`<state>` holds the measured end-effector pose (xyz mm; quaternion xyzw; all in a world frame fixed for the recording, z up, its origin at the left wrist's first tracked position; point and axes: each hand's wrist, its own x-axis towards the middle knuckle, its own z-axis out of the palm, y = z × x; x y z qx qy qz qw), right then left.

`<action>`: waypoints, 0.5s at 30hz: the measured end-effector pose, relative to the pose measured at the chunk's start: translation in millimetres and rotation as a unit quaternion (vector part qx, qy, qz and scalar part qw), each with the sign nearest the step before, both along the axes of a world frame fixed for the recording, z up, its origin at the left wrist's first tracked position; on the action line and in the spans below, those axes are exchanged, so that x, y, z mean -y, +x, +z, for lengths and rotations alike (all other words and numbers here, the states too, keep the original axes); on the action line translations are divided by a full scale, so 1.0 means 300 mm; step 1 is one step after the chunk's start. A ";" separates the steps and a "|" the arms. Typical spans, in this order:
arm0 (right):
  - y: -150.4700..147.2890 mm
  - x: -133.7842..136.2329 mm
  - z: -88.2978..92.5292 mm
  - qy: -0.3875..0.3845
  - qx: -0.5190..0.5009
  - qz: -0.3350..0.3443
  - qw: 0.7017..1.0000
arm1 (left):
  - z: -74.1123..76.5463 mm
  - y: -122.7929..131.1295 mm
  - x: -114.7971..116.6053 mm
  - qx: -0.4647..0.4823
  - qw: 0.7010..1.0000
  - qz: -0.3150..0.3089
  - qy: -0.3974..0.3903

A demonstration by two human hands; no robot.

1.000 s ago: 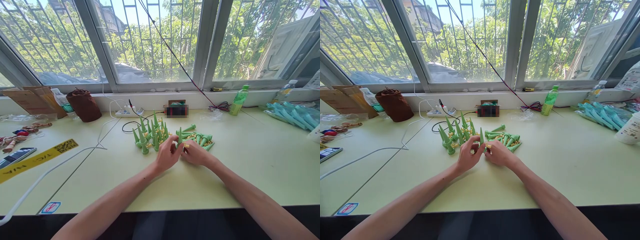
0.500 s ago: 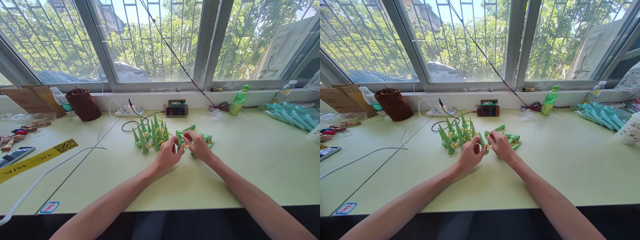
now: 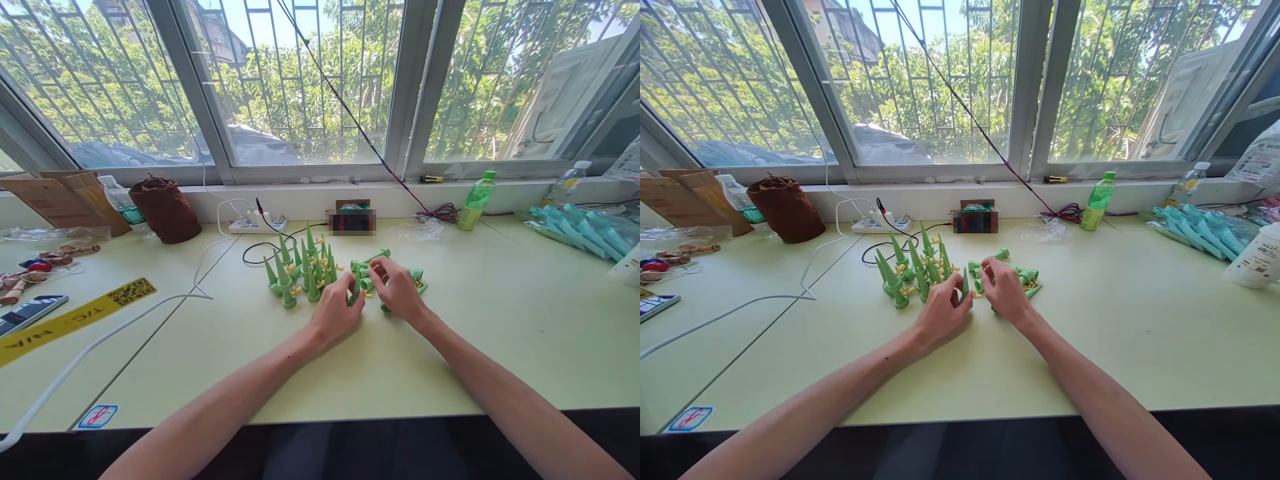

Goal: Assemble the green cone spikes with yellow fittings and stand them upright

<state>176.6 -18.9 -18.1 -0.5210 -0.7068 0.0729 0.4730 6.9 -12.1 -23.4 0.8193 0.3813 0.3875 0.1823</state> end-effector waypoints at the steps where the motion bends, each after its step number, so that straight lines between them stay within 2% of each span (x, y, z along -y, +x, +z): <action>1: 0.000 -0.001 -0.001 0.003 -0.001 -0.001 1.000 | -0.002 0.000 -0.002 -0.014 1.000 -0.003 -0.002; 7: 0.003 -0.006 -0.009 0.019 0.006 0.007 1.000 | -0.010 -0.004 -0.012 -0.048 0.998 0.005 -0.026; 15: -0.002 0.004 0.004 0.005 -0.011 0.006 1.000 | 0.003 -0.005 -0.004 -0.029 0.999 0.001 -0.034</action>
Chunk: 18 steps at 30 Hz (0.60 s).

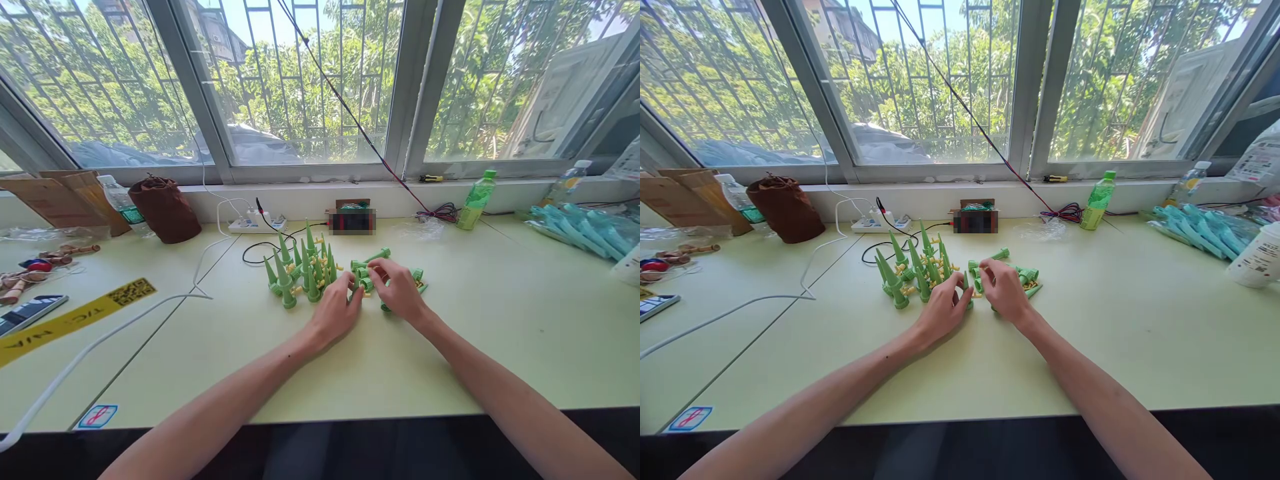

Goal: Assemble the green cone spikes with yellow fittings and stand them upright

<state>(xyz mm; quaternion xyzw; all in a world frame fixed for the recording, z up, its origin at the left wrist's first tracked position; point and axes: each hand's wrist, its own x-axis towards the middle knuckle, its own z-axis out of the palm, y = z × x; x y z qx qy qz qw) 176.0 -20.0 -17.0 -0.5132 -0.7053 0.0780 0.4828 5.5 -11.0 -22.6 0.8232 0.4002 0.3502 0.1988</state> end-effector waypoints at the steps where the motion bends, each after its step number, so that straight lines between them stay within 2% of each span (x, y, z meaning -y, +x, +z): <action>1: -0.001 0.003 0.003 -0.005 -0.003 0.000 1.000 | 0.002 0.000 0.001 0.003 1.000 0.000 0.001; 8: -0.006 0.013 0.021 -0.025 -0.032 -0.007 0.999 | 0.008 0.003 0.005 0.020 1.000 0.007 0.019; 18: -0.010 0.017 0.023 -0.026 -0.020 0.009 0.999 | -0.006 0.006 0.000 0.043 0.998 0.016 0.034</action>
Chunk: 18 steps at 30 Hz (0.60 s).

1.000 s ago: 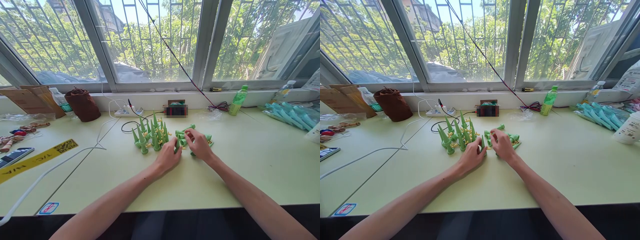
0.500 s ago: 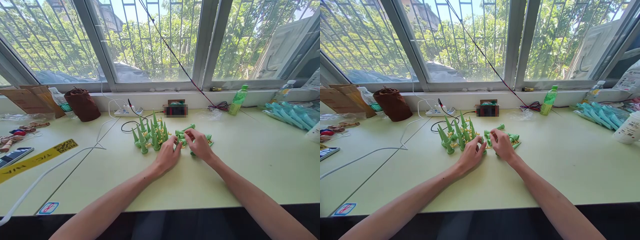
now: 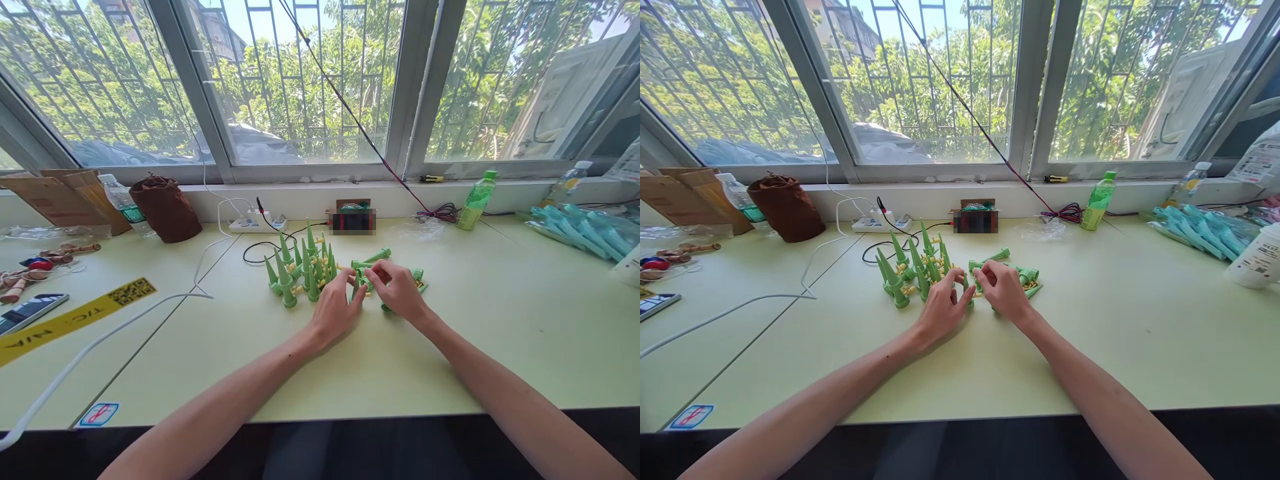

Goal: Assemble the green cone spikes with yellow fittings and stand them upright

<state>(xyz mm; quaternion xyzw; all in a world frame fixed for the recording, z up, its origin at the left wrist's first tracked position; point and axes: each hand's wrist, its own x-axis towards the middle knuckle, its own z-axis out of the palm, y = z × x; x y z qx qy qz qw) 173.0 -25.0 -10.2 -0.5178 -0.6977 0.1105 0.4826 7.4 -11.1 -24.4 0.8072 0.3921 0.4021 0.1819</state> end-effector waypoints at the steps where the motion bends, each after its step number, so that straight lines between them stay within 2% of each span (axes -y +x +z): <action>1: -0.001 0.001 0.000 -0.001 0.001 0.002 1.000 | 0.000 0.000 0.000 -0.002 1.000 -0.002 -0.001; 18: -0.011 0.019 0.017 0.003 -0.005 0.055 0.998 | 0.008 0.001 0.008 -0.012 1.000 -0.013 -0.006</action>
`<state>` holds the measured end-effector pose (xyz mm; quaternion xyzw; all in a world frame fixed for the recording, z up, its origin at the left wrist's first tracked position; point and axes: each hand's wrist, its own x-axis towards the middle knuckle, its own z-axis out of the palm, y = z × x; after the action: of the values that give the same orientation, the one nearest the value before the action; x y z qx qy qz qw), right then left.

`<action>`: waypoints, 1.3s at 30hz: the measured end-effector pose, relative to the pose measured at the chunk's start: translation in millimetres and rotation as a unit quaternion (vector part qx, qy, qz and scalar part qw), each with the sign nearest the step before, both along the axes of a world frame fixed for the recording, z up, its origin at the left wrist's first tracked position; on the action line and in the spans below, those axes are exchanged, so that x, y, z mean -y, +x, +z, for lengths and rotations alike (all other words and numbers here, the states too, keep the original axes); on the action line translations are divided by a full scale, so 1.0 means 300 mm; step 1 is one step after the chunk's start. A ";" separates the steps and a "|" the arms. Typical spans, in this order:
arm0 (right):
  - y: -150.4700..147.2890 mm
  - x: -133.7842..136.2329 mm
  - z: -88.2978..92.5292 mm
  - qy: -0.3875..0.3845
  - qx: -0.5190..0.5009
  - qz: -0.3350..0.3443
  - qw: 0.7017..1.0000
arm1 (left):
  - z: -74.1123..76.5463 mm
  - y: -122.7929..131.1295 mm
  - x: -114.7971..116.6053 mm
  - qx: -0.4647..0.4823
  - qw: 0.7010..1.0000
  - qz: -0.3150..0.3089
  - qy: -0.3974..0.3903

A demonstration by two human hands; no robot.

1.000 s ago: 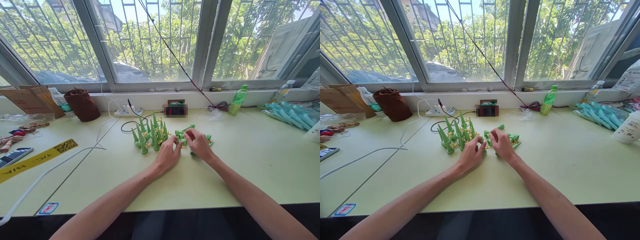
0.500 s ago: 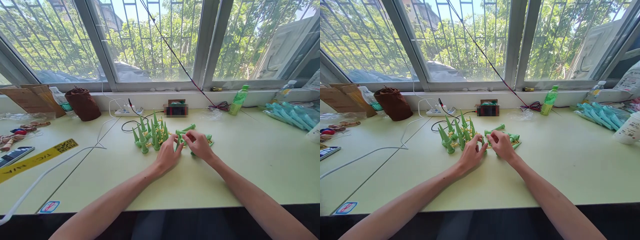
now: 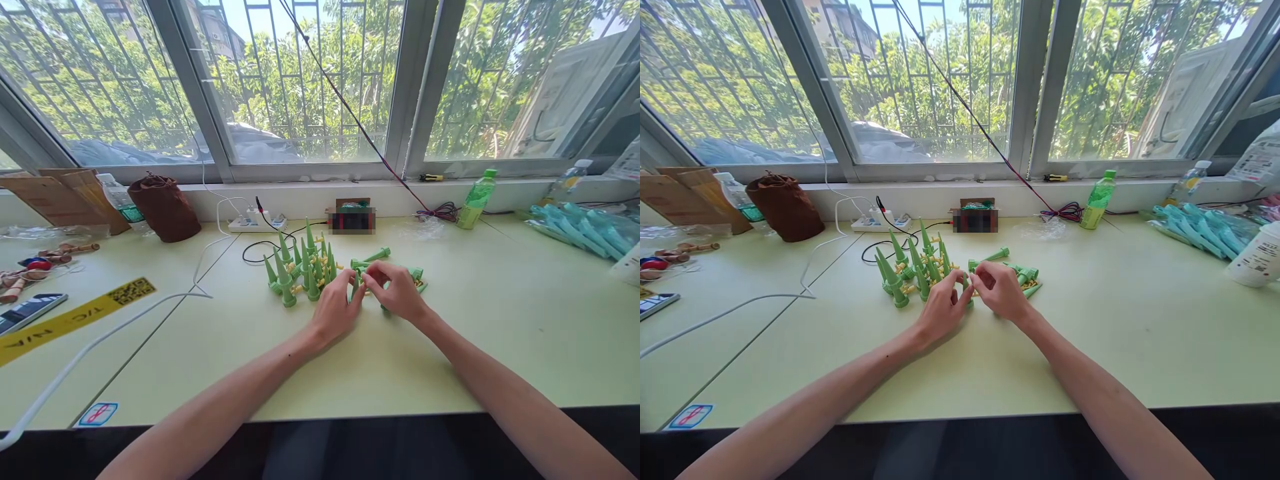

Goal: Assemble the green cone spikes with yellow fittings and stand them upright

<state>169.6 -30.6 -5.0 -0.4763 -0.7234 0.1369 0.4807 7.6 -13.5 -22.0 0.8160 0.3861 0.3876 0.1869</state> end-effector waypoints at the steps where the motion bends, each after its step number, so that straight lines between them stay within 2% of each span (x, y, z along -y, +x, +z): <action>1: -0.001 0.001 0.001 -0.002 -0.003 0.003 1.000 | 0.000 0.000 0.000 0.001 1.000 0.000 0.001; 13: 0.002 0.002 0.002 -0.006 -0.011 0.021 1.000 | 0.000 -0.001 -0.003 0.002 1.000 0.003 0.001; 25: 0.007 -0.004 -0.003 0.007 -0.041 -0.017 0.999 | -0.007 -0.001 -0.009 -0.008 1.000 -0.002 -0.001; 39: 0.010 -0.009 -0.005 0.004 -0.032 -0.022 0.999 | -0.011 -0.001 -0.014 -0.005 0.999 -0.026 -0.021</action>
<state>172.6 -28.0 -6.6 -0.4858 -0.6975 0.1381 0.5083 7.2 -9.2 -25.2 0.8237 0.3731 0.3707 0.2121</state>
